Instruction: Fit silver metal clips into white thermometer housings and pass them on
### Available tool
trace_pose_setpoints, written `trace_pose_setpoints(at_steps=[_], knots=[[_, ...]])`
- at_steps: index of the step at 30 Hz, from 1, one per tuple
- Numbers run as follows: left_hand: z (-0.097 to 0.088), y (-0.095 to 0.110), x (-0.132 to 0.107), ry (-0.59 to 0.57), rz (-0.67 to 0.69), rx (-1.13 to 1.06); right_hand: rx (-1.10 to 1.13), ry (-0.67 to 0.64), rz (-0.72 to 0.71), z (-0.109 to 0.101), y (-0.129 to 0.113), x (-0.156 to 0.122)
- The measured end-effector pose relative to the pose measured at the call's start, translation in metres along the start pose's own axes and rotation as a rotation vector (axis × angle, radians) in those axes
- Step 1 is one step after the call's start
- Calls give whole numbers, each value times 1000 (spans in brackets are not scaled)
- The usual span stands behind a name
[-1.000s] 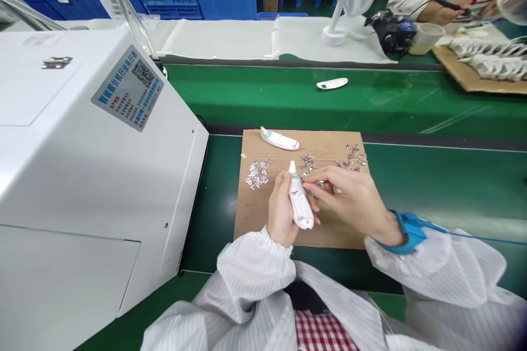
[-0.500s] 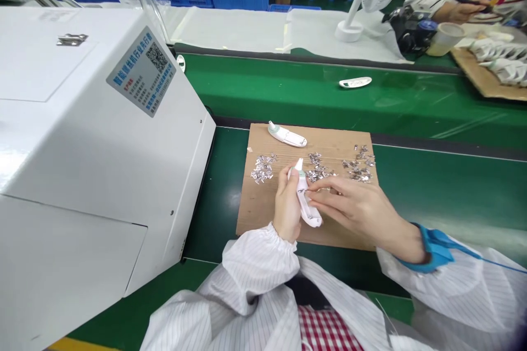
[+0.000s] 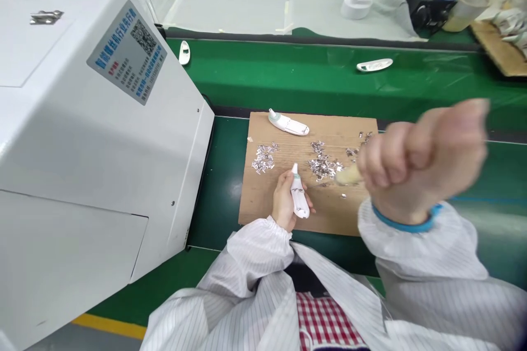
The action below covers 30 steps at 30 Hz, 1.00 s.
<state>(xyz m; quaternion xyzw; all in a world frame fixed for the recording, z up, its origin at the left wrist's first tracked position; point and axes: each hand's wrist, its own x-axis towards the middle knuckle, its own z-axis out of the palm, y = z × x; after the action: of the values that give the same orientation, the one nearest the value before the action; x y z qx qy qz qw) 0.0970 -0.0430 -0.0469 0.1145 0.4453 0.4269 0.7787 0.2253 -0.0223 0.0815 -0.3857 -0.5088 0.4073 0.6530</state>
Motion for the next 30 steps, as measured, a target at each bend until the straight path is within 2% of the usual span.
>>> trace_pose_setpoints(at_steps=[5, 8, 12, 18, 22, 25, 27, 30], knots=[[1, -3, 1, 4, -9, -1, -63, 159, -67, 21, 28, -4], [2, -2, 1, 8, -10, -6, -42, 203, -86, 21, 29, -5], [3, -1, -1, 13, -1, -1, -132, 187, -116, 19, 27, -4], [6, 0, -2, 36, 8, -4, -131, 252, -134, 30, 31, -11], [5, -3, 0, 28, 27, 0, -158, 202, -119, 29, 37, -17], [3, -7, 1, 22, 44, 8, -69, 24, -39, 25, 42, -16], [2, -8, 1, 22, 51, 16, 14, -50, -15, 24, 42, -13], [1, -8, 1, 25, 37, 20, 81, -12, -58, 26, 37, -10]])
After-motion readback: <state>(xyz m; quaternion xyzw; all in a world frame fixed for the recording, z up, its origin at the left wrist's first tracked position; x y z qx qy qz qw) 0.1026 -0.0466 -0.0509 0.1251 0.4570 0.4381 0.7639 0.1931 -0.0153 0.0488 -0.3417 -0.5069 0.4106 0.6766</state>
